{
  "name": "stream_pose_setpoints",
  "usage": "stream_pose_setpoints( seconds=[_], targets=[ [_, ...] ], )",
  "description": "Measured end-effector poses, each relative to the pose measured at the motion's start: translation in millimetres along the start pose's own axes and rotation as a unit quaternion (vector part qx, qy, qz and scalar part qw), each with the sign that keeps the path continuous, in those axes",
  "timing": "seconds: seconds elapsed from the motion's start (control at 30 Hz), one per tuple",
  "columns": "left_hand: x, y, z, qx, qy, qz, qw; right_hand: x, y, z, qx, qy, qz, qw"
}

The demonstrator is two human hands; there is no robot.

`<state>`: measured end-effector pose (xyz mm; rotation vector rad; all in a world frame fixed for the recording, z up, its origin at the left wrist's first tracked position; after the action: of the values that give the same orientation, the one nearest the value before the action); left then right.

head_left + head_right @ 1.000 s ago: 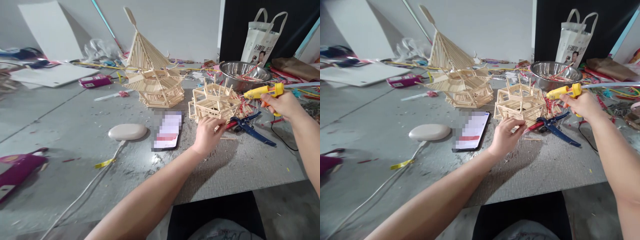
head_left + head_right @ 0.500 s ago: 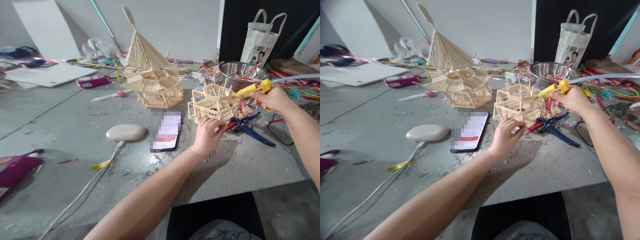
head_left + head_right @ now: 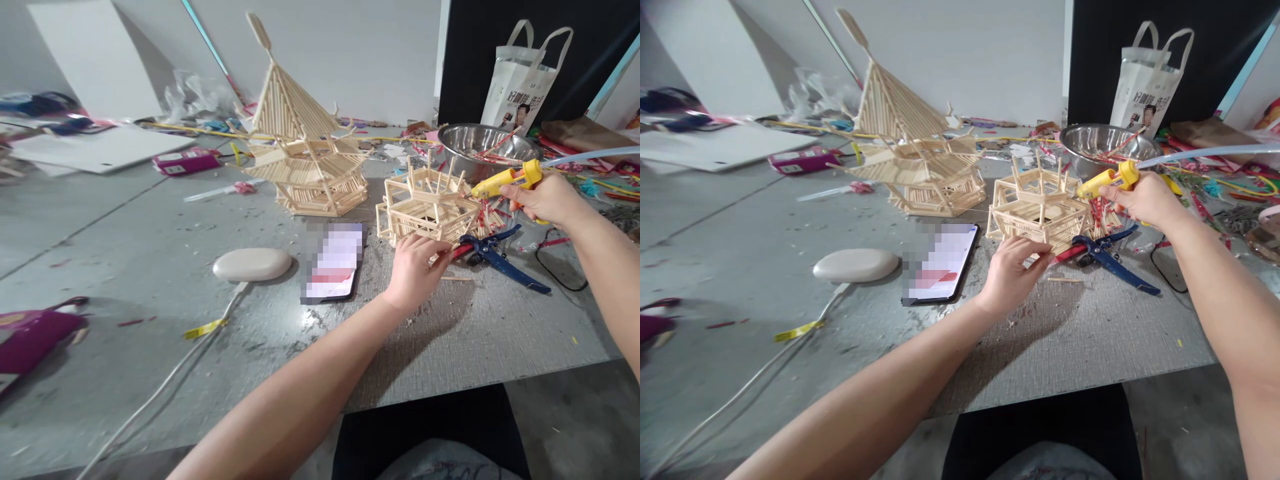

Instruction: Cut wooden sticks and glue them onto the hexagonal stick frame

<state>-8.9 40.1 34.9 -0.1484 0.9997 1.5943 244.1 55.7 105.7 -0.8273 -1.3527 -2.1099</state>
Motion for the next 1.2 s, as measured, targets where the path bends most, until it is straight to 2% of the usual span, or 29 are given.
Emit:
stream_pose_setpoints(
  seconds=[0.1,0.33,0.6,1.2],
  targets=[
    [0,-0.3,0,0.000,-0.004,0.001,1.000,5,0,-2,0.041,-0.011,-0.084,0.996],
    [1,-1.1,-1,-0.001,-0.009,0.008,1.000,15,3,-7,0.054,-0.012,-0.134,0.989],
    [0,-0.2,0,-0.016,-0.030,0.012,0.999,4,5,-2,0.052,-0.013,-0.131,0.990],
    [-1,0.5,0,-0.021,-0.047,0.018,0.998,2,5,1,0.058,-0.002,-0.122,0.991]
  ],
)
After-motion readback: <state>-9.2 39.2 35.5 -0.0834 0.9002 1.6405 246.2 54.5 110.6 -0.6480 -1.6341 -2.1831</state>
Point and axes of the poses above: each hand's wrist, its own z-axis towards the middle knuckle, its own y-axis out of the back of the hand, x = y × z, the point moved 2 cm from there along z, towards the middle knuckle, and after that the axes turned 7 degrees about -z, right-handed, at the moved point
